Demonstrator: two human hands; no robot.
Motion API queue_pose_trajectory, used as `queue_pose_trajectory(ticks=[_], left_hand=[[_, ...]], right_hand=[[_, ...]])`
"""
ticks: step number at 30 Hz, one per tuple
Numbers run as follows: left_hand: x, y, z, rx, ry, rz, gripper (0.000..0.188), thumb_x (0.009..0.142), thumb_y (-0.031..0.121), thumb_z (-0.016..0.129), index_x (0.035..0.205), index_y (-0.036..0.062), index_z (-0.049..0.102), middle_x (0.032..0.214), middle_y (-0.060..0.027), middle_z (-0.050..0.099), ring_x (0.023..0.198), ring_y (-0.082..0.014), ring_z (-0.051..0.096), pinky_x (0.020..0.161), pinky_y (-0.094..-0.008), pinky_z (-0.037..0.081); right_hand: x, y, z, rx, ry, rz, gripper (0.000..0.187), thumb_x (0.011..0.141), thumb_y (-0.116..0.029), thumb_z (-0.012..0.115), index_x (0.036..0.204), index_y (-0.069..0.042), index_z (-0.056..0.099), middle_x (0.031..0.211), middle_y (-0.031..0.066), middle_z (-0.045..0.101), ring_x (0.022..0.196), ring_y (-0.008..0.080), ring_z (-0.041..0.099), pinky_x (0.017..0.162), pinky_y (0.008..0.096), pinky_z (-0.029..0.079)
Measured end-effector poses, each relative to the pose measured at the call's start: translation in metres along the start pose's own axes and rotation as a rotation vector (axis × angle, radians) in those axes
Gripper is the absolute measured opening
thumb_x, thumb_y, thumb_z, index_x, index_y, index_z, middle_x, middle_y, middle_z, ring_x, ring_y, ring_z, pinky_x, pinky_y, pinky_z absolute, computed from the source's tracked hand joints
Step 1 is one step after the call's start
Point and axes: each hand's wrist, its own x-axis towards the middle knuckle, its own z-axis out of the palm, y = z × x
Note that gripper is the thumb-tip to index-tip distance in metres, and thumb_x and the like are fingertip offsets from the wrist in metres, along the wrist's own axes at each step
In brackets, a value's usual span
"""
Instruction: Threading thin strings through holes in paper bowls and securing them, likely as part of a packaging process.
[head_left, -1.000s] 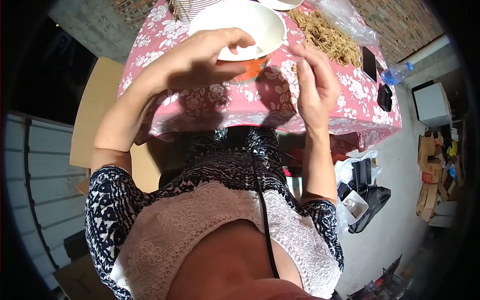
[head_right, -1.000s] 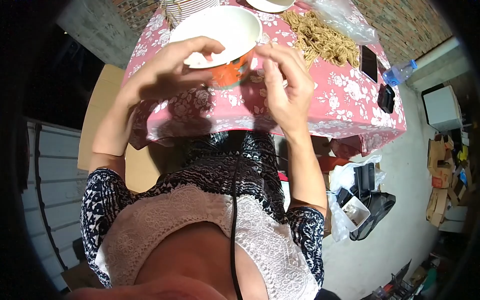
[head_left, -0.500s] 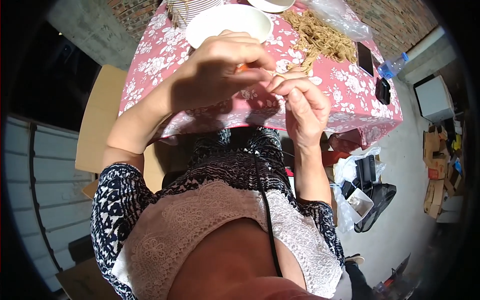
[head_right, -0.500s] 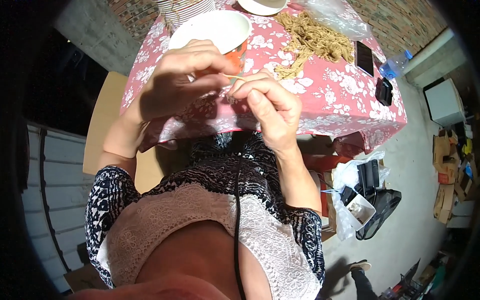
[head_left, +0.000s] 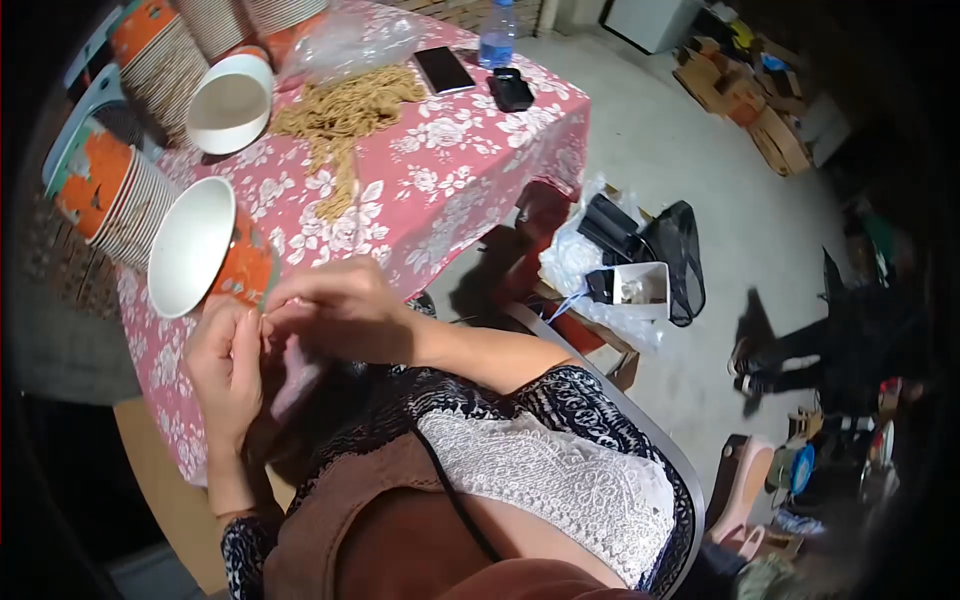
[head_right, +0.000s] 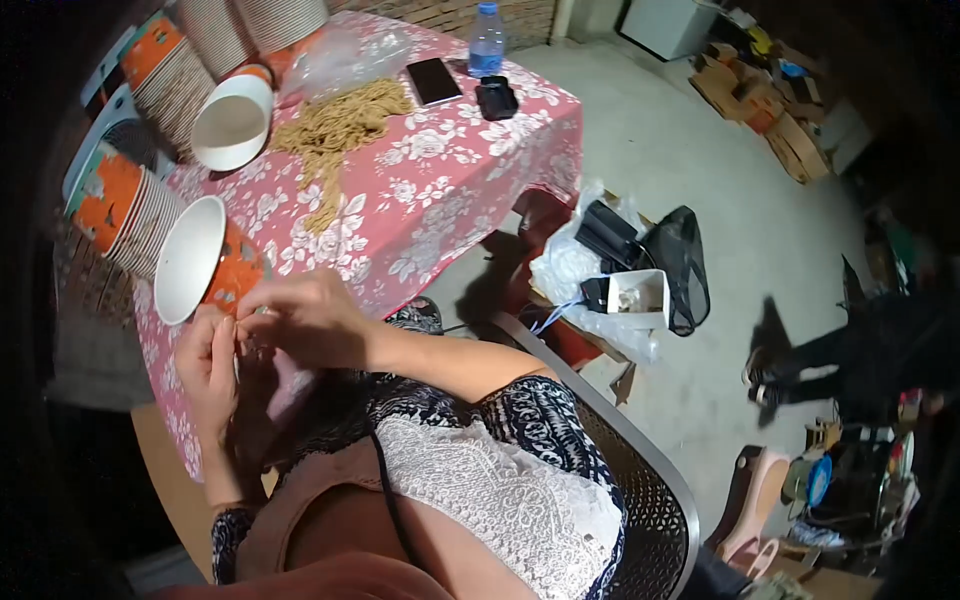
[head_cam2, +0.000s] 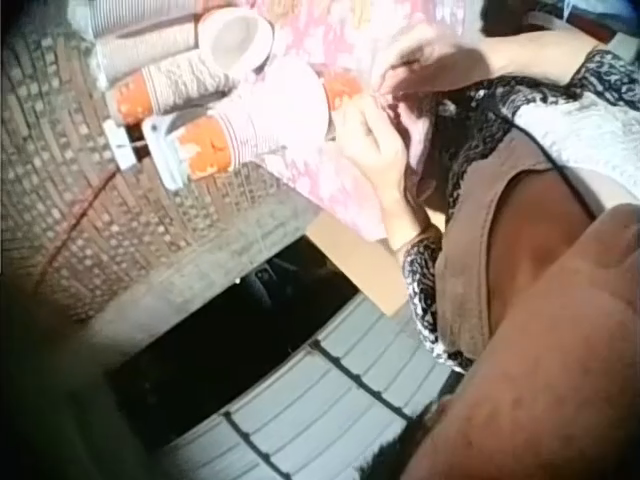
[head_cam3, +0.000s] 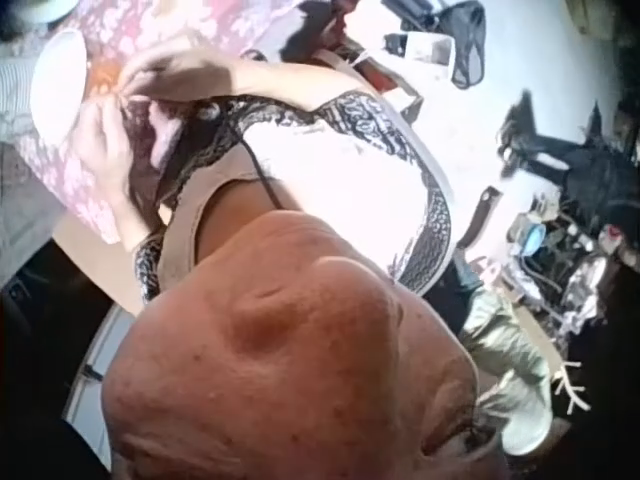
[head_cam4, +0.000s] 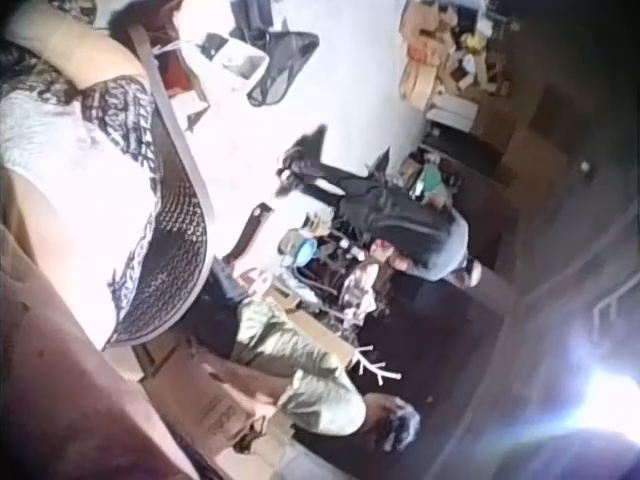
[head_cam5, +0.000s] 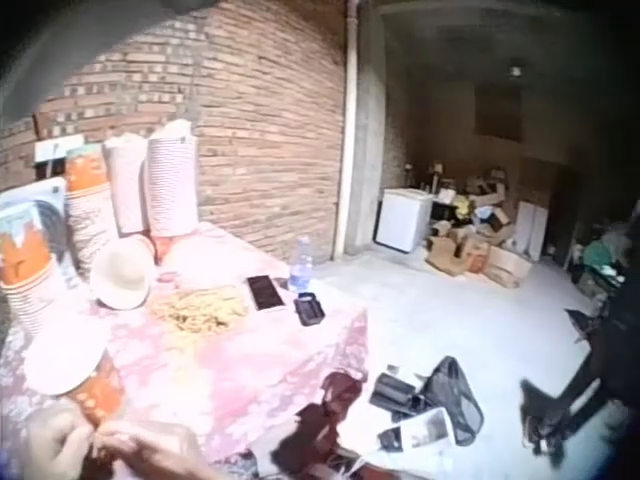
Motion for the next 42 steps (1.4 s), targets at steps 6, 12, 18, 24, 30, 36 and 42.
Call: queue_pose_trajectory(ticks=[6, 12, 18, 24, 30, 36, 42], left_hand=[[-0.011, -0.021, 0.017, -0.131, 0.046, -0.101, 0.024, 0.096, 0.001, 0.049, 0.072, -0.002, 0.049, 0.067, -0.0058, 0.045, 0.062, -0.0137, 0.044, 0.058, -0.0283, 0.035], [-0.024, -0.046, 0.017, -0.471, -0.059, -0.162, 0.023, 0.101, 0.005, 0.043, 0.079, 0.001, 0.046, 0.075, -0.0011, 0.043, 0.07, -0.0085, 0.041, 0.065, -0.0227, 0.034], [-0.022, -0.064, 0.02, -0.569, -0.17, -0.117, 0.015, 0.099, 0.002, 0.044, 0.084, 0.0015, 0.047, 0.081, -0.0026, 0.045, 0.075, -0.0096, 0.042, 0.07, -0.0231, 0.035], [-0.025, -0.082, 0.023, -0.721, -0.173, -0.142, 0.011, 0.098, 0.003, 0.048, 0.087, 0.0013, 0.049, 0.084, -0.0039, 0.048, 0.077, -0.0098, 0.044, 0.072, -0.0231, 0.036], [-0.021, -0.097, 0.015, -0.48, -0.095, 0.025, 0.005, 0.095, 0.0, 0.051, 0.09, -0.0008, 0.05, 0.084, -0.0071, 0.052, 0.075, -0.0121, 0.047, 0.07, -0.0251, 0.04], [-0.046, -0.09, 0.011, -0.692, 0.158, -0.089, 0.012, 0.085, -0.006, 0.05, 0.074, -0.0017, 0.053, 0.071, -0.0088, 0.055, 0.064, -0.0159, 0.05, 0.061, -0.0265, 0.042], [-0.062, -0.044, -0.01, -0.678, 0.303, -0.334, 0.006, 0.089, 0.001, 0.056, 0.083, -0.0005, 0.057, 0.077, -0.003, 0.058, 0.069, -0.0082, 0.053, 0.061, -0.0218, 0.042]], right_hand=[[-0.005, 0.001, 0.0, -0.308, 0.0, 0.048, 0.006, 0.08, -0.011, 0.067, 0.085, -0.007, 0.068, 0.07, 0.0087, 0.068, 0.061, 0.0236, 0.068, 0.054, 0.0337, 0.052], [-0.015, 0.012, 0.013, -0.352, 0.08, -0.015, 0.003, 0.073, -0.011, 0.07, 0.071, -0.009, 0.069, 0.064, 0.0077, 0.066, 0.055, 0.0251, 0.065, 0.05, 0.0352, 0.049], [-0.021, 0.019, 0.017, -0.424, 0.12, -0.047, 0.004, 0.072, -0.013, 0.069, 0.069, -0.011, 0.068, 0.062, 0.0069, 0.064, 0.055, 0.0272, 0.063, 0.047, 0.0373, 0.044], [-0.021, 0.01, 0.011, -0.541, 0.011, 0.059, 0.008, 0.075, -0.02, 0.069, 0.069, -0.014, 0.067, 0.057, 0.0072, 0.06, 0.051, 0.0299, 0.059, 0.045, 0.0412, 0.039], [-0.018, 0.014, 0.01, -0.574, -0.007, 0.104, 0.009, 0.077, -0.022, 0.071, 0.074, -0.014, 0.068, 0.06, 0.0067, 0.062, 0.053, 0.0279, 0.061, 0.046, 0.0393, 0.041], [-0.018, 0.029, 0.017, -0.196, 0.013, 0.219, 0.02, 0.071, -0.008, 0.069, 0.091, -0.011, 0.068, 0.075, 0.0092, 0.068, 0.066, 0.0276, 0.067, 0.059, 0.0362, 0.051], [0.0, 0.009, 0.023, -0.251, 0.215, 0.239, 0.006, 0.081, 0.002, 0.071, 0.086, 0.001, 0.069, 0.09, 0.0052, 0.058, 0.083, 0.0125, 0.053, 0.071, 0.0243, 0.043]])
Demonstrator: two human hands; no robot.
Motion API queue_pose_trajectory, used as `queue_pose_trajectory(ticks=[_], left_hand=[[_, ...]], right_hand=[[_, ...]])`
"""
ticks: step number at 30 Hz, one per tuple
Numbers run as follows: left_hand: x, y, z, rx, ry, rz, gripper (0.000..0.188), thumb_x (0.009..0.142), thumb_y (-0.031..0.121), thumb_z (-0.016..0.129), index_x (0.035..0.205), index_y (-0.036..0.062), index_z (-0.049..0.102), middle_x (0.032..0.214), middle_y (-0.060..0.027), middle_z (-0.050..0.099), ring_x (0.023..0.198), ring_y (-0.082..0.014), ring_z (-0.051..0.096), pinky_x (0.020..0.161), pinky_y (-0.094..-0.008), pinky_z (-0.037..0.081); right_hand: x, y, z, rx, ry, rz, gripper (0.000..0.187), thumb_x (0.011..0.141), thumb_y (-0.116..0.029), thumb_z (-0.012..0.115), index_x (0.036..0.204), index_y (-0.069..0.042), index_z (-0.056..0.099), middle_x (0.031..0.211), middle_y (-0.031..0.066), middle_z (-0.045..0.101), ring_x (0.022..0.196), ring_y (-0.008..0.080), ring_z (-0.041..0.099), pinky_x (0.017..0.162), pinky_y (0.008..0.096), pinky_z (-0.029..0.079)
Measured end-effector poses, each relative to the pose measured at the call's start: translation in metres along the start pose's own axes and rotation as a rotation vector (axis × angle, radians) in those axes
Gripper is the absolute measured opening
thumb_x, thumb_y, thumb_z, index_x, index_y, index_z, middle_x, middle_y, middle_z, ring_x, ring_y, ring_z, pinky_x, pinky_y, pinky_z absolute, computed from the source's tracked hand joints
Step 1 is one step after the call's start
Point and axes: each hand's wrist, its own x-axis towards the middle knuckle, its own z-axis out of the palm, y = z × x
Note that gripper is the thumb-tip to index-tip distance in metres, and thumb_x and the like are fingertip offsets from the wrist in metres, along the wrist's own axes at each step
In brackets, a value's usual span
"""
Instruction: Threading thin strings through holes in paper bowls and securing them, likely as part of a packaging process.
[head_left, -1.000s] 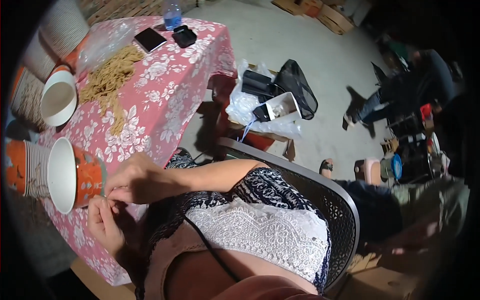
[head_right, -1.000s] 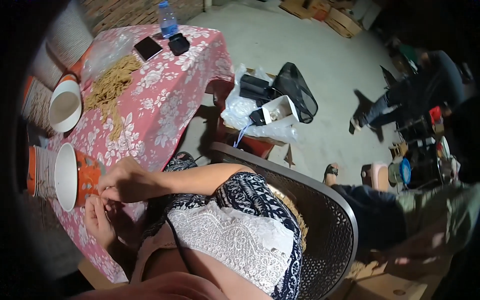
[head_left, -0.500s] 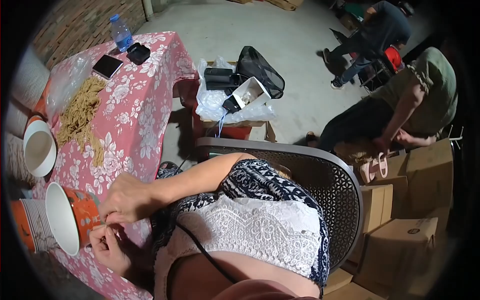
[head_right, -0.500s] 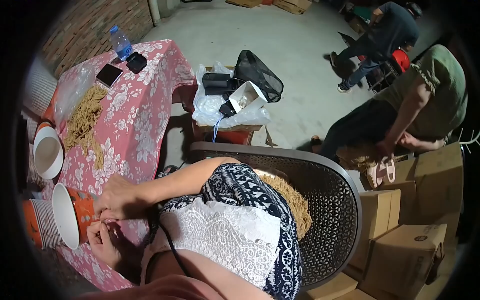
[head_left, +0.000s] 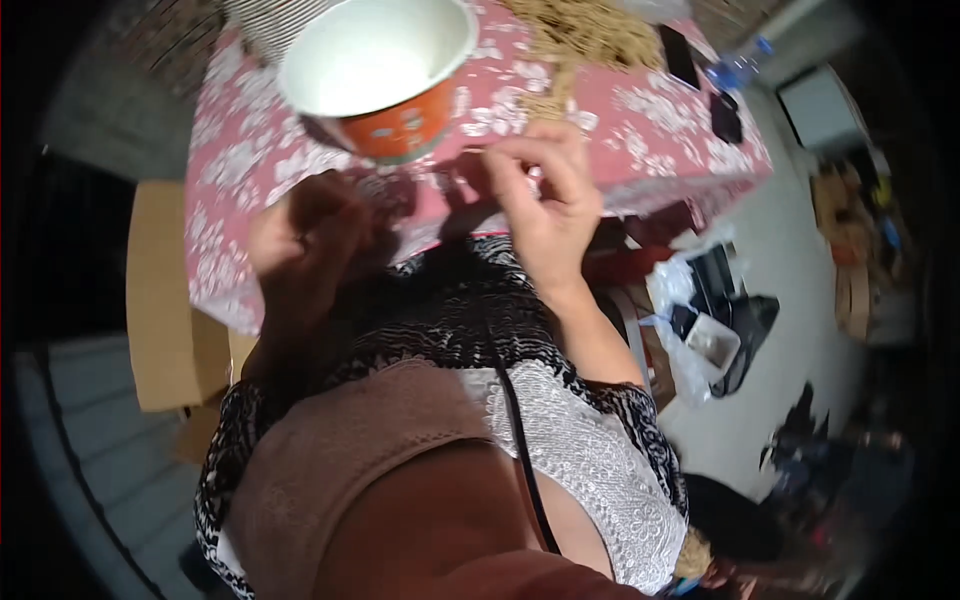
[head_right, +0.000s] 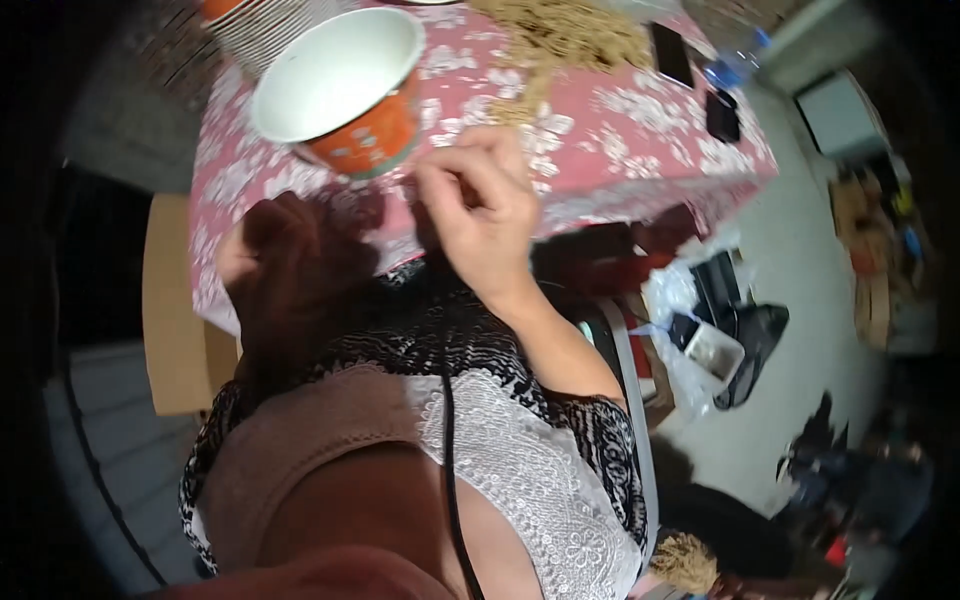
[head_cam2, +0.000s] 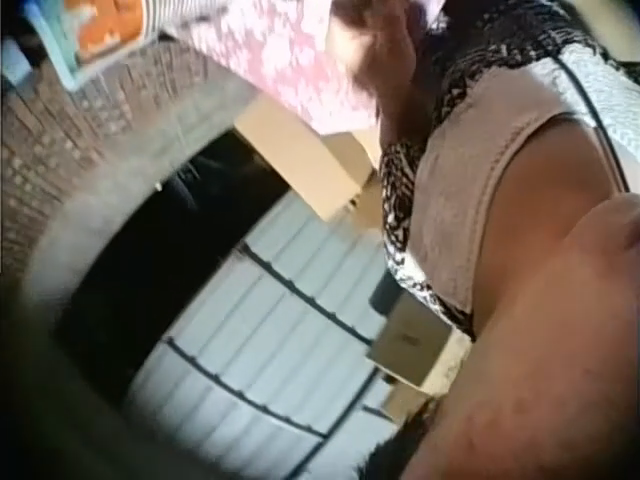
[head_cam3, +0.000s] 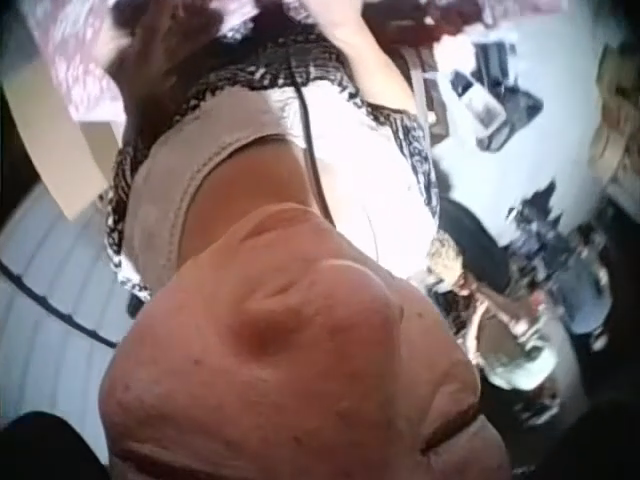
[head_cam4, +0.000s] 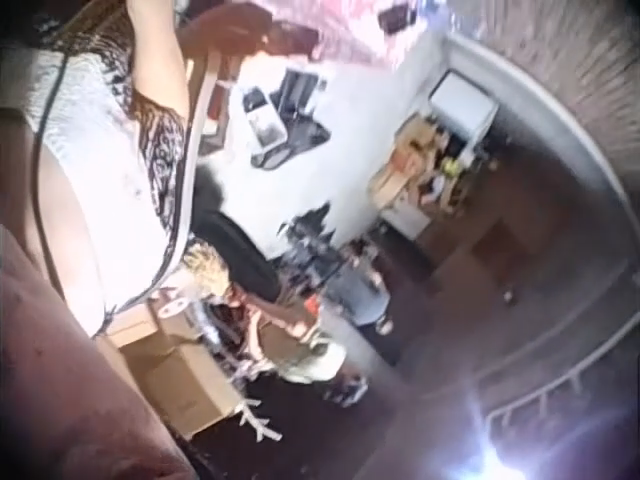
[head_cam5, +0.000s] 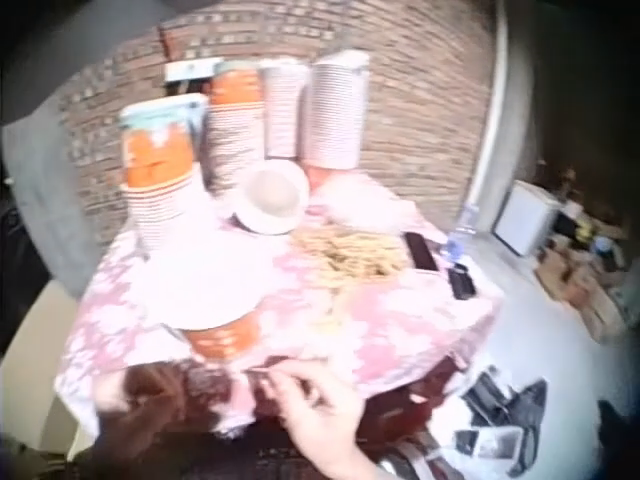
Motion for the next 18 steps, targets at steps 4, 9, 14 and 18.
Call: queue_pose_trajectory(ticks=[4, 9, 14, 18], left_hand=[[-0.013, 0.015, 0.0, 0.016, 0.041, -0.027, 0.006, 0.09, 0.0, 0.059, 0.084, -0.0006, 0.058, 0.079, -0.0023, 0.058, 0.07, -0.0076, 0.053, 0.062, -0.0212, 0.043], [-0.008, 0.023, 0.001, 0.081, 0.072, 0.035, 0.008, 0.09, 0.0, 0.06, 0.082, -0.0007, 0.058, 0.078, -0.0013, 0.057, 0.07, -0.0066, 0.053, 0.061, -0.022, 0.046], [0.006, 0.043, 0.0, 0.311, 0.112, 0.133, 0.009, 0.091, 0.002, 0.061, 0.082, -0.0017, 0.06, 0.074, -0.0009, 0.058, 0.068, -0.0063, 0.053, 0.061, -0.0213, 0.044], [0.025, 0.044, -0.01, 0.421, 0.03, 0.347, 0.013, 0.092, 0.007, 0.062, 0.083, -0.0021, 0.061, 0.076, -0.0018, 0.06, 0.068, -0.0061, 0.053, 0.061, -0.0206, 0.041]], right_hand=[[0.002, 0.015, 0.015, 0.065, 0.034, -0.098, 0.006, 0.081, 0.003, 0.071, 0.087, 0.001, 0.067, 0.091, 0.0063, 0.055, 0.083, 0.0136, 0.051, 0.072, 0.0249, 0.042], [0.013, 0.026, 0.033, 0.007, 0.123, -0.184, 0.009, 0.081, 0.004, 0.07, 0.081, 0.001, 0.062, 0.091, 0.0086, 0.054, 0.084, 0.015, 0.051, 0.072, 0.0261, 0.043], [0.031, 0.045, 0.046, 0.025, 0.156, -0.296, 0.011, 0.081, 0.006, 0.067, 0.08, 0.001, 0.057, 0.094, 0.01, 0.051, 0.077, 0.0141, 0.049, 0.057, 0.0243, 0.042], [0.032, 0.045, 0.051, 0.099, 0.136, -0.186, 0.011, 0.08, 0.006, 0.067, 0.08, 0.001, 0.057, 0.093, 0.0096, 0.052, 0.078, 0.0149, 0.05, 0.06, 0.0257, 0.042]])
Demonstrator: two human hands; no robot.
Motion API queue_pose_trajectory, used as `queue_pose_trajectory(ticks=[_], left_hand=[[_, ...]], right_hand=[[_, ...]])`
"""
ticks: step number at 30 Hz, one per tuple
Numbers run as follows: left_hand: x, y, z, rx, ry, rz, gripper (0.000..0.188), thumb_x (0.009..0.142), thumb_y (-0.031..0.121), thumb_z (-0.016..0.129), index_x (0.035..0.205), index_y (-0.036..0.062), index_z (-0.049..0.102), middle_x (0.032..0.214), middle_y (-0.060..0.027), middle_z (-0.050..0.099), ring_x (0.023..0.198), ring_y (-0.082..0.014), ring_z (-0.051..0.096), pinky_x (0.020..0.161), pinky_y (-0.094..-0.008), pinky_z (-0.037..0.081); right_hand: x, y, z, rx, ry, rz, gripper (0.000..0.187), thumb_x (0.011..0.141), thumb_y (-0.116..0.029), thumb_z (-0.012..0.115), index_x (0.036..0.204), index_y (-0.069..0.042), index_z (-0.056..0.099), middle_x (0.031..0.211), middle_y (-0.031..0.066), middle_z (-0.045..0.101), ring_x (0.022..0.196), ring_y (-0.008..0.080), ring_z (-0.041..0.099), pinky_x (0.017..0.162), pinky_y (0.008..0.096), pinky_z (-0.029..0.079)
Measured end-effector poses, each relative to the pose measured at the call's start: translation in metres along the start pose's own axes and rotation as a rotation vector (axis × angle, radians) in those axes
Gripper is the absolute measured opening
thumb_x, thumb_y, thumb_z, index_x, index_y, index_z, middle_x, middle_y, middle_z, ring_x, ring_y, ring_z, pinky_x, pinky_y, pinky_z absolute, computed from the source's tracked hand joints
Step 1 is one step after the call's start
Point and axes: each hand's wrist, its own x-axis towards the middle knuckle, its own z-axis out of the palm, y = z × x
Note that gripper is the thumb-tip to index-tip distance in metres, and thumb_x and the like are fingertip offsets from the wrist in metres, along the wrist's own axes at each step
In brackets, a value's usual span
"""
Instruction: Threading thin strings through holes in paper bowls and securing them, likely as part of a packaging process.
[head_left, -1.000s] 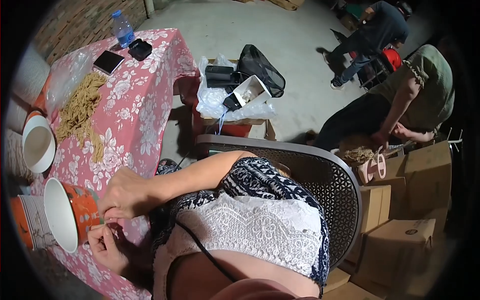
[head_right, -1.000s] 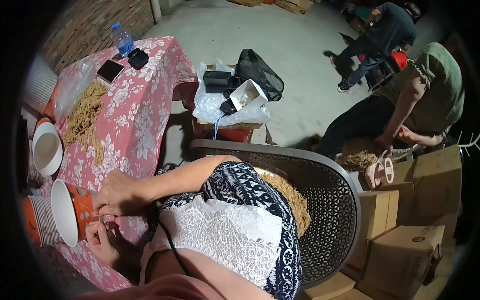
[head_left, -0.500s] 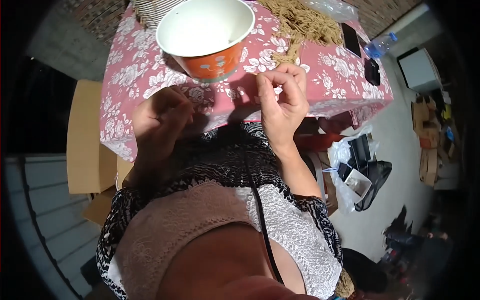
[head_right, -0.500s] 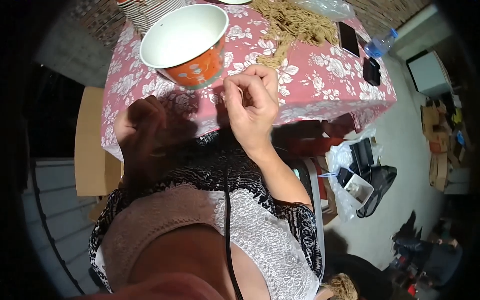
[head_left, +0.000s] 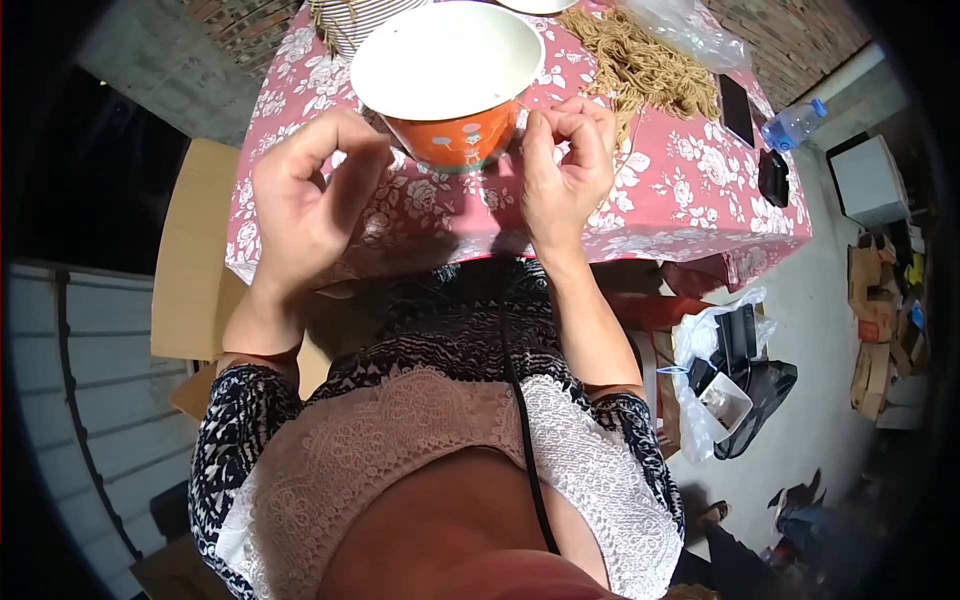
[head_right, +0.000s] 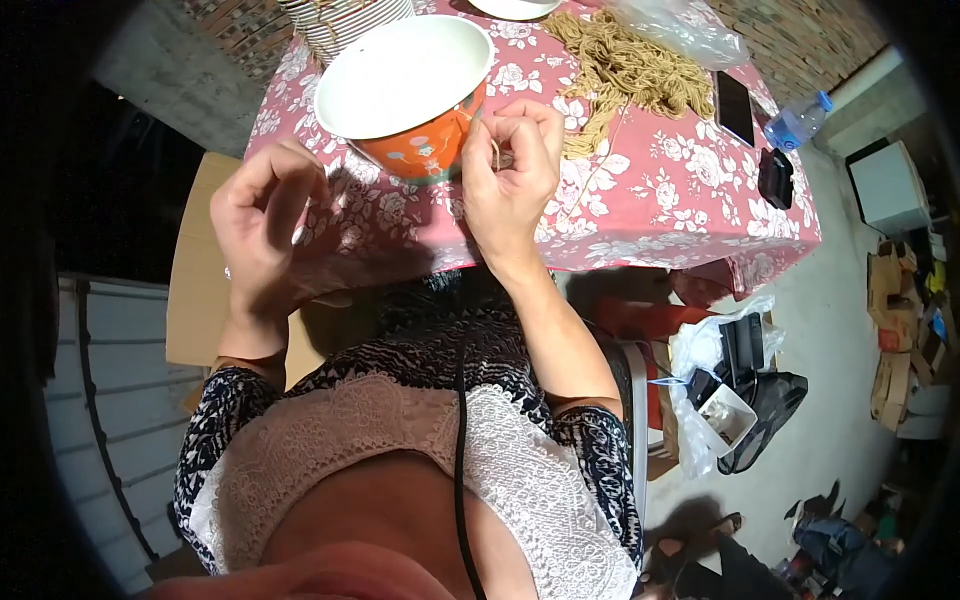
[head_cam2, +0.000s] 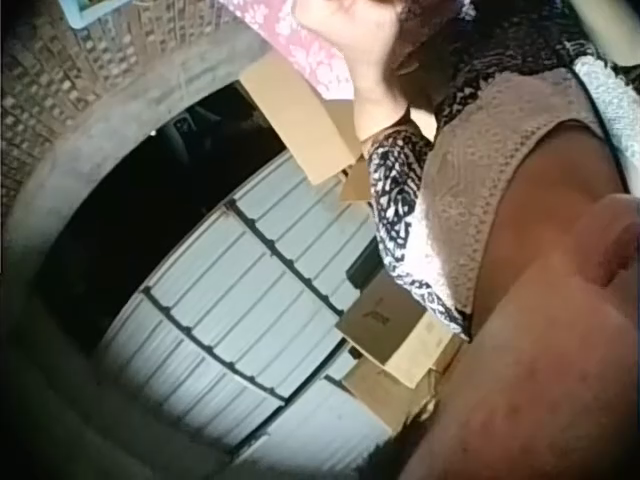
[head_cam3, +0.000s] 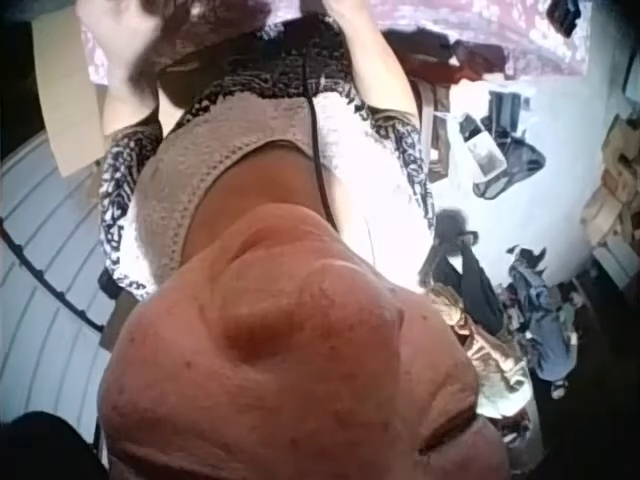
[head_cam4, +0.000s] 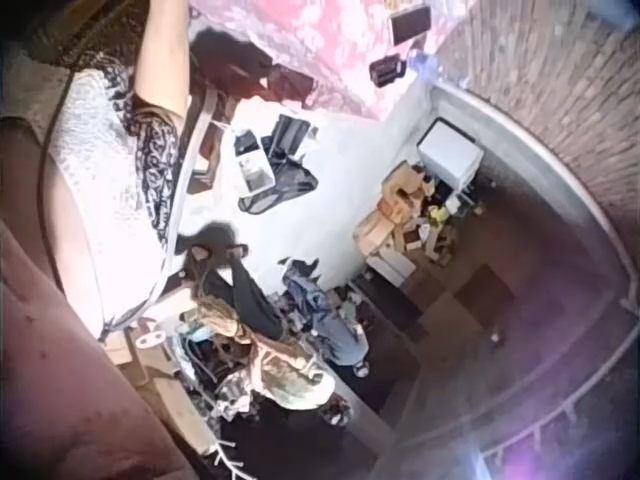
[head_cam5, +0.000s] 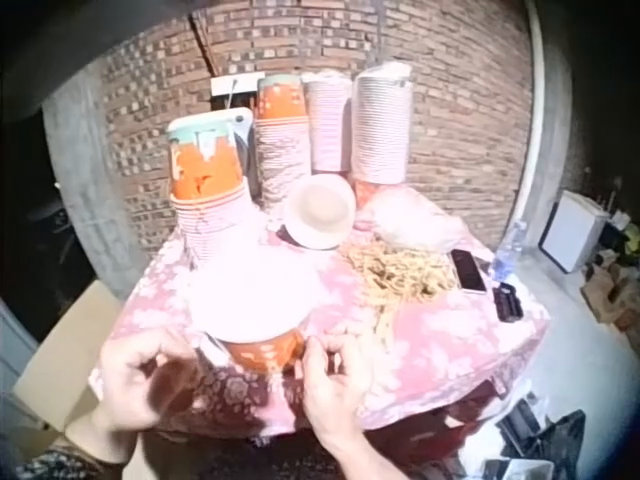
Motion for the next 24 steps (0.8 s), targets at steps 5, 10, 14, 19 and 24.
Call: queue_pose_trajectory(ticks=[5, 10, 14, 19, 24], left_hand=[[0.028, 0.003, -0.004, 0.2, -0.064, 0.054, 0.019, 0.094, 0.013, 0.061, 0.084, -0.0023, 0.06, 0.07, -0.0005, 0.058, 0.065, -0.0049, 0.051, 0.059, -0.0204, 0.041], [0.061, -0.002, -0.002, 0.248, -0.145, 0.012, 0.021, 0.094, 0.017, 0.058, 0.093, -0.004, 0.061, 0.077, -0.003, 0.061, 0.071, -0.0078, 0.054, 0.065, -0.023, 0.044], [0.097, -0.011, 0.001, 0.401, -0.42, -0.033, 0.024, 0.097, 0.012, 0.054, 0.115, -0.0019, 0.062, 0.102, -0.006, 0.066, 0.097, -0.0125, 0.06, 0.086, -0.026, 0.046], [0.122, -0.031, 0.021, 0.403, -0.743, 0.011, 0.029, 0.098, 0.016, 0.054, 0.119, -0.0025, 0.061, 0.109, -0.0103, 0.067, 0.103, -0.0167, 0.061, 0.092, -0.0284, 0.046], [0.131, -0.038, 0.034, 0.311, -0.969, -0.181, 0.025, 0.098, 0.018, 0.054, 0.107, -0.0044, 0.061, 0.084, -0.0006, 0.06, 0.08, -0.0069, 0.051, 0.073, -0.0261, 0.045]], right_hand=[[0.001, 0.001, 0.002, -0.003, -0.003, 0.004, 0.011, 0.08, 0.006, 0.067, 0.079, 0.001, 0.058, 0.092, 0.0095, 0.052, 0.079, 0.0156, 0.05, 0.062, 0.0265, 0.043], [0.002, 0.006, 0.004, -0.011, -0.006, -0.015, 0.011, 0.08, 0.006, 0.067, 0.079, 0.001, 0.058, 0.091, 0.0099, 0.053, 0.079, 0.0168, 0.051, 0.063, 0.0273, 0.043], [0.003, 0.004, 0.006, -0.017, -0.026, -0.002, 0.01, 0.08, 0.006, 0.067, 0.08, 0.001, 0.058, 0.09, 0.0107, 0.053, 0.08, 0.0185, 0.052, 0.064, 0.0285, 0.044], [0.007, 0.003, 0.009, -0.019, -0.055, -0.024, 0.009, 0.081, 0.005, 0.067, 0.082, 0.002, 0.059, 0.091, 0.0115, 0.053, 0.079, 0.0185, 0.052, 0.062, 0.0284, 0.045], [0.008, 0.007, 0.01, -0.047, -0.059, -0.043, 0.009, 0.081, 0.005, 0.067, 0.083, 0.002, 0.06, 0.093, 0.0121, 0.053, 0.078, 0.018, 0.053, 0.06, 0.0277, 0.045]])
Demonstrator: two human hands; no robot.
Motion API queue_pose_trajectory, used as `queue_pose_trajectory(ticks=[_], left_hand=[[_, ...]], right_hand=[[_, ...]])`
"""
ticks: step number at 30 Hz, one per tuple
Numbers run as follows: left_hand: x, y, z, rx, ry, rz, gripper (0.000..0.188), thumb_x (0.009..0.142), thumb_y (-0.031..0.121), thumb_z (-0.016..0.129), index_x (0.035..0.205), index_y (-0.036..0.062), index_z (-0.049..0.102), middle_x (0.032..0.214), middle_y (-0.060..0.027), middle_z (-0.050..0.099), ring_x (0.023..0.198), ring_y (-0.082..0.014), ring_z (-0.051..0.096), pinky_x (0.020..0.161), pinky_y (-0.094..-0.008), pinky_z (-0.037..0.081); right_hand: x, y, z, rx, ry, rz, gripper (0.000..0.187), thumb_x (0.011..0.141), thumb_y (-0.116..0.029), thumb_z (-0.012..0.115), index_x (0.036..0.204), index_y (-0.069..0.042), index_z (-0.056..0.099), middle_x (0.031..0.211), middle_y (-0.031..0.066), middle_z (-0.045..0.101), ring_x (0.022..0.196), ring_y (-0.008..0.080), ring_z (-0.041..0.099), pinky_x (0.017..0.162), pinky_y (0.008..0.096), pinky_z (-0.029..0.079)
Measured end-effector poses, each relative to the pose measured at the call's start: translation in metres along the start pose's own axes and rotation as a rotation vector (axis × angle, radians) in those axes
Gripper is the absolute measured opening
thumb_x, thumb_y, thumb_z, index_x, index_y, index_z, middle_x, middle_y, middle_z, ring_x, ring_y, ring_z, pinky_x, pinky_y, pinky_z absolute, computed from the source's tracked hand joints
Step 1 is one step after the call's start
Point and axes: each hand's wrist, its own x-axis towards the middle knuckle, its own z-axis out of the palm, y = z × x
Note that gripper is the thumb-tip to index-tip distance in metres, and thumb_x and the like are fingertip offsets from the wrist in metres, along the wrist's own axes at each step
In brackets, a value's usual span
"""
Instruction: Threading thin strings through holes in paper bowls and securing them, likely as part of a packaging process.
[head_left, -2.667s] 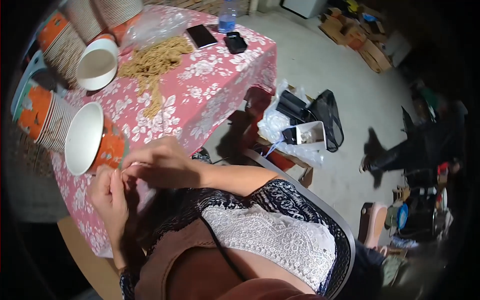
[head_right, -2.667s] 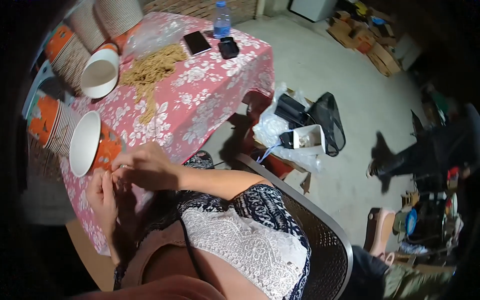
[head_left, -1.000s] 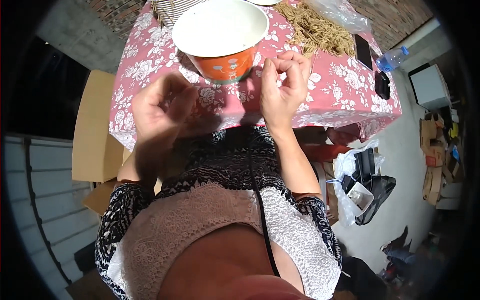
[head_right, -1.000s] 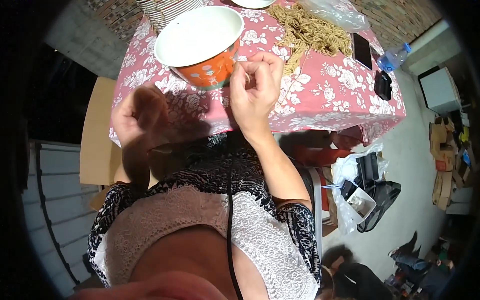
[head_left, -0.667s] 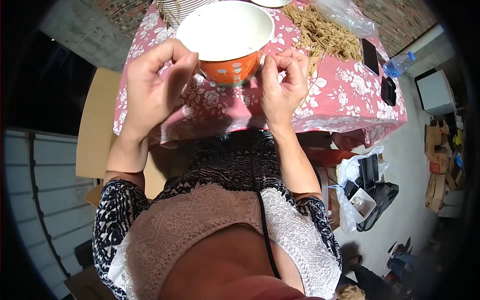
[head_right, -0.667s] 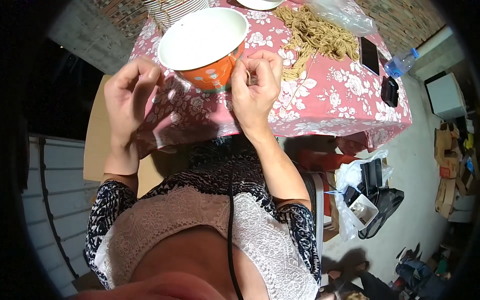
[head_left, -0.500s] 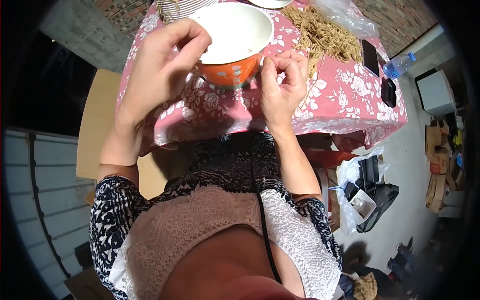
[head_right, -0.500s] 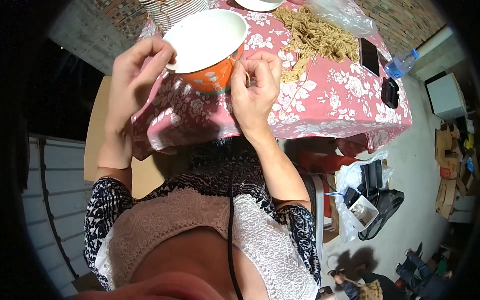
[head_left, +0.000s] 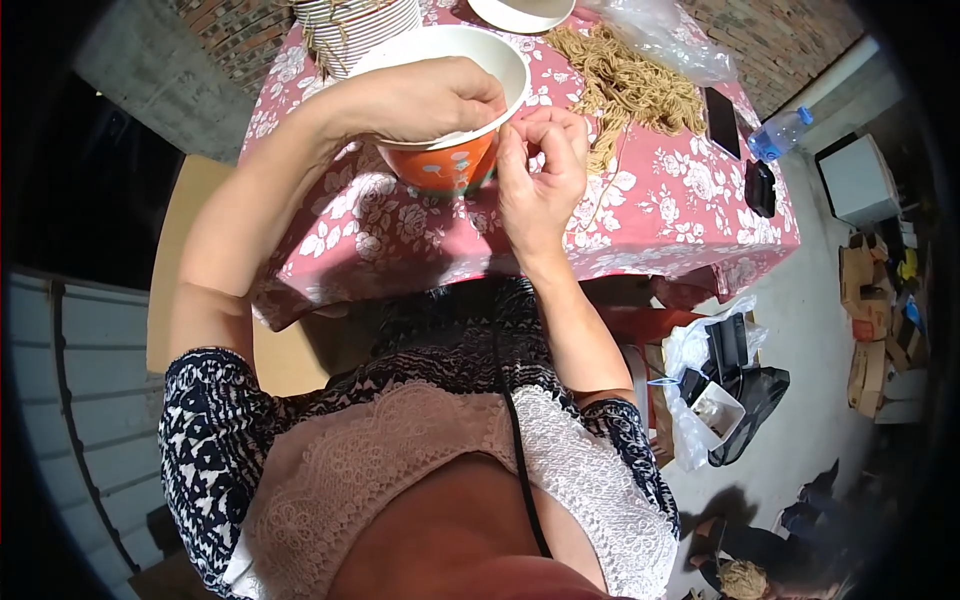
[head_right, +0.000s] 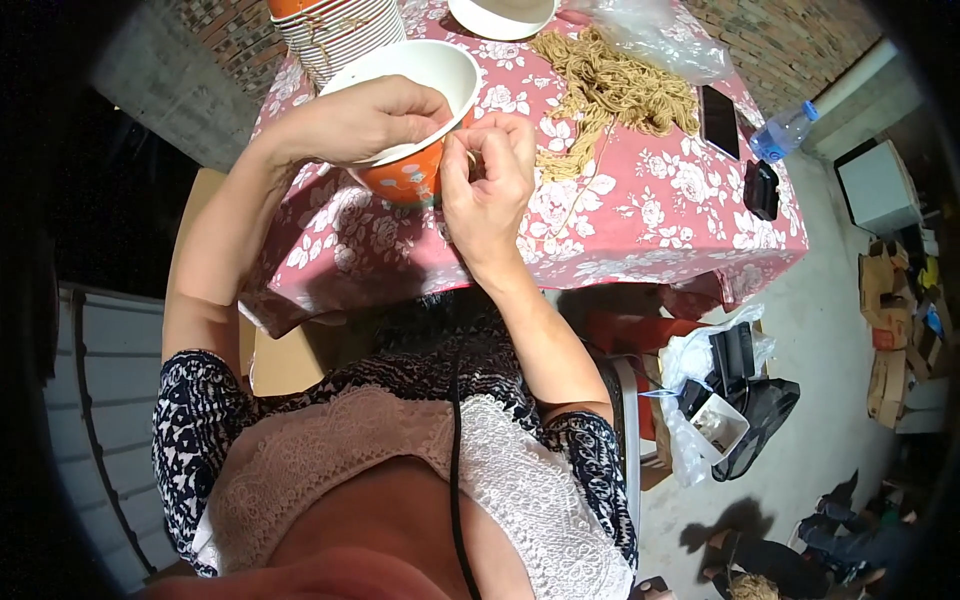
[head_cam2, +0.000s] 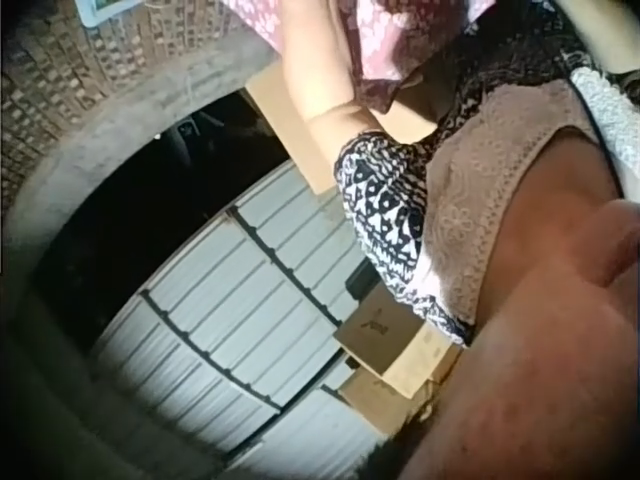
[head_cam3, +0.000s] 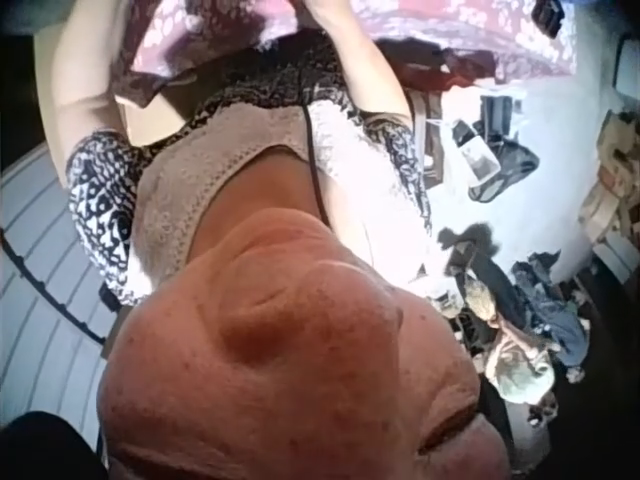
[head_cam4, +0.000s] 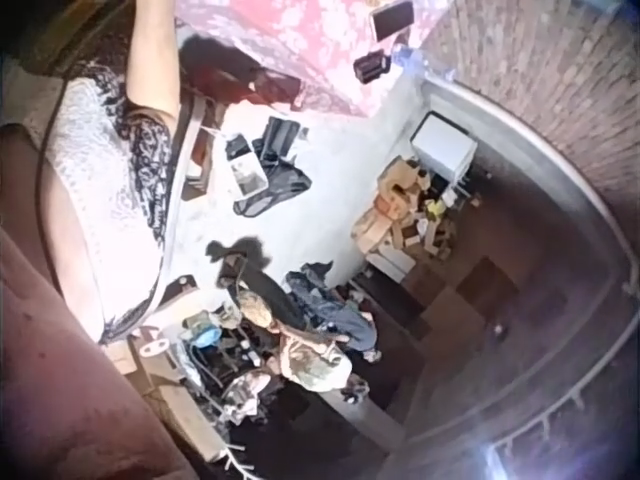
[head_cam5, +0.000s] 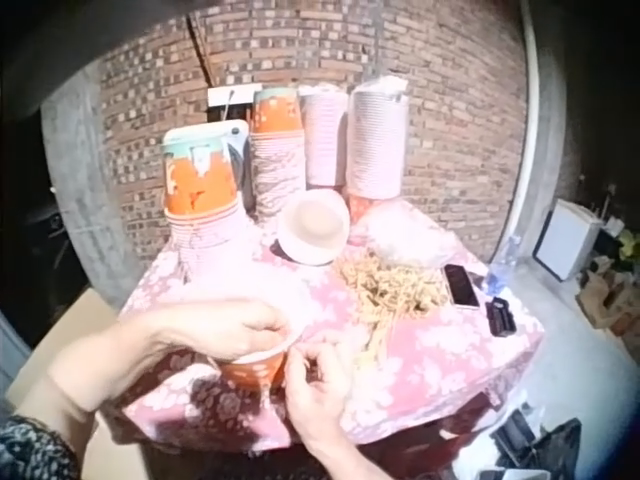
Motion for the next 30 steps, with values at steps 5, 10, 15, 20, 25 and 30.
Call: queue_pose_trajectory(ticks=[5, 10, 15, 20, 25, 30], left_hand=[[0.003, -0.006, 0.004, -0.093, 0.037, -0.071, 0.02, 0.097, 0.014, 0.053, 0.106, -0.002, 0.063, 0.084, 0.0031, 0.058, 0.076, -0.0043, 0.049, 0.069, -0.0232, 0.043], [-0.003, -0.004, 0.002, -0.248, 0.074, -0.075, 0.019, 0.096, 0.009, 0.052, 0.107, -0.0005, 0.063, 0.087, 0.0036, 0.059, 0.078, -0.0044, 0.05, 0.069, -0.022, 0.043], [-0.014, 0.002, 0.005, -0.096, 0.271, -0.022, 0.02, 0.095, 0.009, 0.052, 0.107, -0.0026, 0.063, 0.089, -0.0008, 0.062, 0.081, -0.0075, 0.055, 0.075, -0.024, 0.046], [-0.036, 0.029, 0.021, 0.572, 0.656, 0.328, 0.015, 0.087, 0.009, 0.061, 0.1, 0.0014, 0.064, 0.101, -0.0082, 0.061, 0.104, -0.024, 0.054, 0.093, -0.0346, 0.043], [-0.031, 0.039, 0.049, 0.715, 0.7, 0.317, 0.013, 0.083, 0.011, 0.065, 0.091, 0.0014, 0.064, 0.112, -0.0143, 0.055, 0.125, -0.0384, 0.039, 0.104, -0.0508, 0.033], [-0.032, 0.034, 0.053, 0.666, 0.729, 0.432, 0.014, 0.087, 0.011, 0.058, 0.08, -0.0009, 0.061, 0.11, -0.0159, 0.054, 0.126, -0.0409, 0.036, 0.105, -0.0518, 0.03]], right_hand=[[0.0, -0.004, -0.001, 0.002, -0.005, -0.015, 0.008, 0.081, 0.006, 0.066, 0.084, 0.002, 0.06, 0.092, 0.0117, 0.053, 0.079, 0.0179, 0.053, 0.06, 0.027, 0.045], [-0.005, -0.003, -0.003, 0.117, 0.042, 0.113, 0.008, 0.083, 0.005, 0.067, 0.084, 0.001, 0.06, 0.09, 0.0088, 0.056, 0.067, 0.0111, 0.051, 0.055, 0.0242, 0.042], [-0.013, -0.01, -0.008, 0.176, 0.033, 0.257, 0.005, 0.087, 0.002, 0.066, 0.088, 0.0, 0.061, 0.069, -0.0038, 0.049, 0.059, 0.0025, 0.042, 0.052, 0.0194, 0.036], [-0.013, -0.026, -0.013, 0.321, 0.05, 0.301, 0.002, 0.092, 0.0, 0.063, 0.091, 0.001, 0.062, 0.065, -0.0097, 0.044, 0.058, -0.0011, 0.037, 0.051, 0.0171, 0.031], [-0.012, -0.041, -0.014, 0.353, 0.07, 0.275, 0.001, 0.092, 0.0, 0.063, 0.092, 0.001, 0.062, 0.066, -0.0098, 0.044, 0.059, -0.0014, 0.036, 0.051, 0.0162, 0.029], [-0.017, -0.052, -0.012, 0.422, 0.041, 0.28, 0.003, 0.092, 0.0, 0.063, 0.094, 0.002, 0.063, 0.07, -0.0091, 0.049, 0.06, -0.0017, 0.038, 0.052, 0.0154, 0.032]])
